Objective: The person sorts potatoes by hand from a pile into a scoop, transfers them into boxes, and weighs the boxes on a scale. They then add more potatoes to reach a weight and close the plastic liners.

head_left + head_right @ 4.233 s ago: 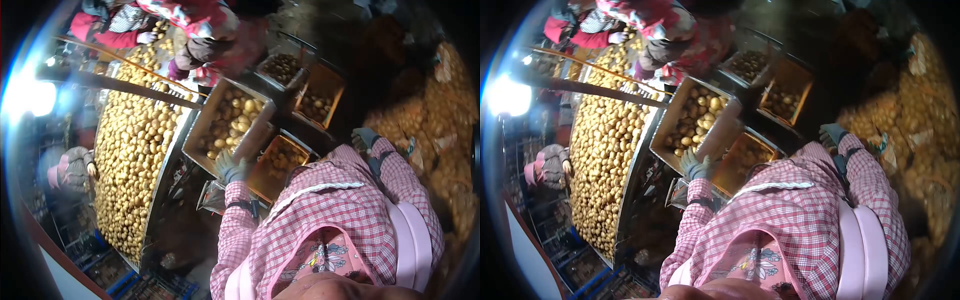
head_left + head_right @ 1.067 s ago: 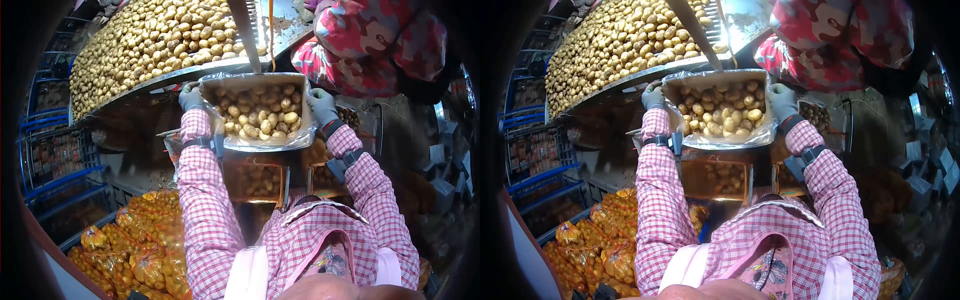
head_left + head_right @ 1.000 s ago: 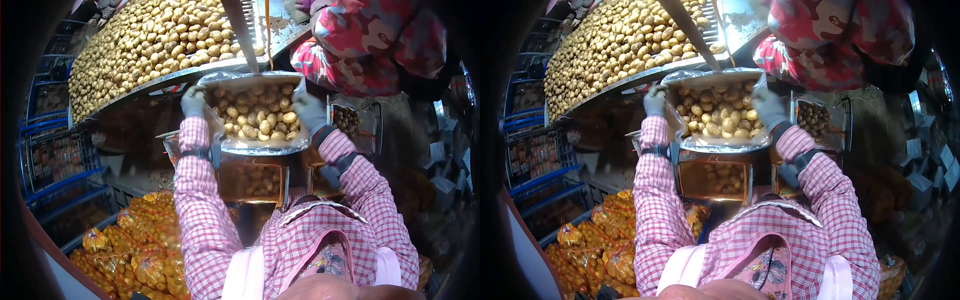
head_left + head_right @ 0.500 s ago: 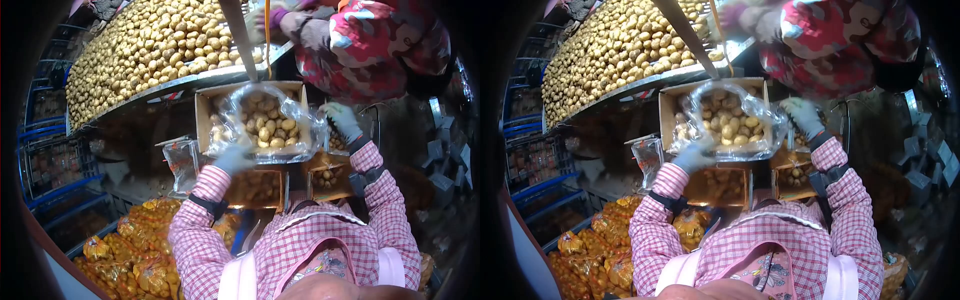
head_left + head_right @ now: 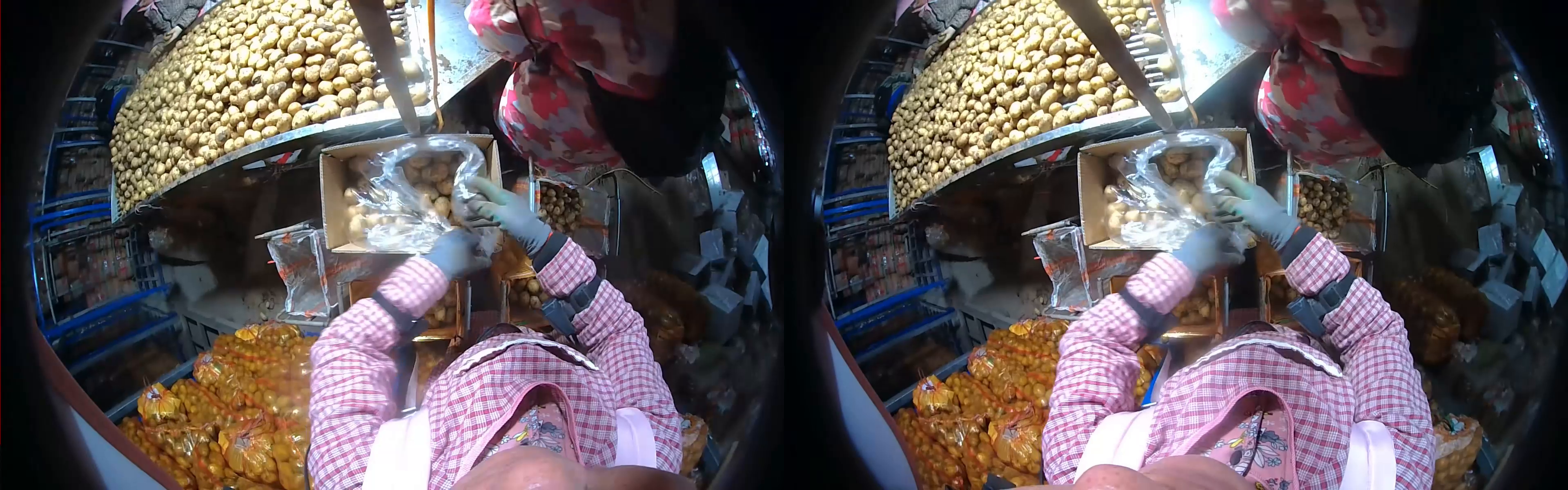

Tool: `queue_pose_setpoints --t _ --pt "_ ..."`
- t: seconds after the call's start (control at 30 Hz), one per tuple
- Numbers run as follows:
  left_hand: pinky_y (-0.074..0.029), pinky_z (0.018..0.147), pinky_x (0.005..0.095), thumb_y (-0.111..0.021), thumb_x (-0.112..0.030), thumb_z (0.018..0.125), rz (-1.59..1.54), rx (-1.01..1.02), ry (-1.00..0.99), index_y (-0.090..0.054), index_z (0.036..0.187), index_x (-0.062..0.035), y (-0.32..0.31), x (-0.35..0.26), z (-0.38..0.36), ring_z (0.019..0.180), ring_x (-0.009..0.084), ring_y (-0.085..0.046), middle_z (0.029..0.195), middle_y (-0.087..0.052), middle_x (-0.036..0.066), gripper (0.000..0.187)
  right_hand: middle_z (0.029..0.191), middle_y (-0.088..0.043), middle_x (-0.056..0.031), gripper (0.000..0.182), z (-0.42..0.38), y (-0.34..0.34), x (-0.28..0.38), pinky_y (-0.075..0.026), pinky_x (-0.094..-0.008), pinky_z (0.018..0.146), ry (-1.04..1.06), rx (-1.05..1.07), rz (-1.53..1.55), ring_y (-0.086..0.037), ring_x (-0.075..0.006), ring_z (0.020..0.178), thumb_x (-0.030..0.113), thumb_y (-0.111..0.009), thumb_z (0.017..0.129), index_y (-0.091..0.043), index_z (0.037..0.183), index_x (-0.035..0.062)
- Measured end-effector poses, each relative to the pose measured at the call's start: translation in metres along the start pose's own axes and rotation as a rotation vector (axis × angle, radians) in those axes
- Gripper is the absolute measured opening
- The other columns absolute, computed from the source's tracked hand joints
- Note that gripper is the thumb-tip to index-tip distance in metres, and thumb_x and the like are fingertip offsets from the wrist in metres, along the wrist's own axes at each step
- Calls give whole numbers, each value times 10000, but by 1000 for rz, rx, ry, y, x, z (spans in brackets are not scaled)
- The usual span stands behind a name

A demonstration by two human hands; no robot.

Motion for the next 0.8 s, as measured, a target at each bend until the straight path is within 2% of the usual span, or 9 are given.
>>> queue_pose_setpoints --t 0.07,0.1,0.2,0.23,0.33,0.47,0.6,0.77,0.8 --pt "-511 933 447 -703 -483 819 160 -146 -175 -646 1196 -63 -31 21 25 1043 367 -662 1145 -679 221 567 1274 -586 -69 494 0 -17 21 -538 -268 837 60 100 -53 -623 -118 977 52 -583 951 -477 1431 7" --pt "-534 869 447 -687 -424 857 108 -92 113 -692 1089 -70 -4 13 18 954 347 -691 1083 -705 195 423 1197 -626 -41 489 -5 -16 34 -535 -233 760 133 32 -60 -621 -77 911 83 -610 955 -491 1423 7" --pt "-541 761 342 -702 -124 884 -488 -421 -40 -724 1075 -14 73 63 2 824 210 -677 856 -712 94 221 1020 -696 -22 396 -32 17 71 -507 -198 616 149 -261 -57 -625 -58 704 171 -640 966 -575 1329 29" --pt "-536 735 283 -702 -95 892 -618 -425 167 -736 1049 -14 97 84 -12 801 128 -653 861 -704 40 180 1007 -696 -30 365 -38 35 73 -514 -208 604 154 -345 -70 -630 -70 691 180 -635 971 -593 1301 31" --pt "-536 799 277 -704 -51 885 -697 -952 146 -743 996 -33 171 153 -72 850 124 -659 952 -711 58 119 931 -694 -41 263 -52 75 67 -518 -226 563 148 -481 -72 -633 -89 665 185 -585 999 -638 1214 45" --pt "-508 918 308 -720 -104 904 -518 -1471 463 -617 1245 -11 218 254 -159 1014 170 -618 1230 -634 93 367 906 -685 -48 220 -41 115 1 -526 -254 570 2 -380 -35 -623 -99 656 204 -573 999 -662 1141 62" --pt "-497 966 368 -788 -277 853 -218 -978 596 -573 1317 21 194 236 -158 1169 250 -591 1340 -590 167 593 914 -681 -36 258 -18 95 -30 -524 -270 629 -16 -343 -321 -622 -100 678 239 -606 976 -655 1109 23" --pt "-506 843 384 -691 -378 872 -256 -573 644 -706 1081 -6 142 291 -116 933 283 -687 999 -733 159 427 1104 -665 -284 663 20 69 -36 -496 -481 900 -248 -302 -1056 -632 -446 1049 556 -632 866 -638 1168 -34" --pt "-507 822 389 -672 -385 873 -171 -534 746 -718 1045 -28 143 287 -113 907 288 -687 978 -733 158 399 1084 -672 -284 649 28 73 -42 -504 -475 887 -261 -322 -1113 -645 -435 1032 550 -628 868 -653 1138 -40"
Point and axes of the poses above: each hand's wrist, its own z-axis towards the middle knuckle, its own y-axis out of the back of the hand, x = y × z, the point moved 5 cm from there along z, towards the middle knuckle
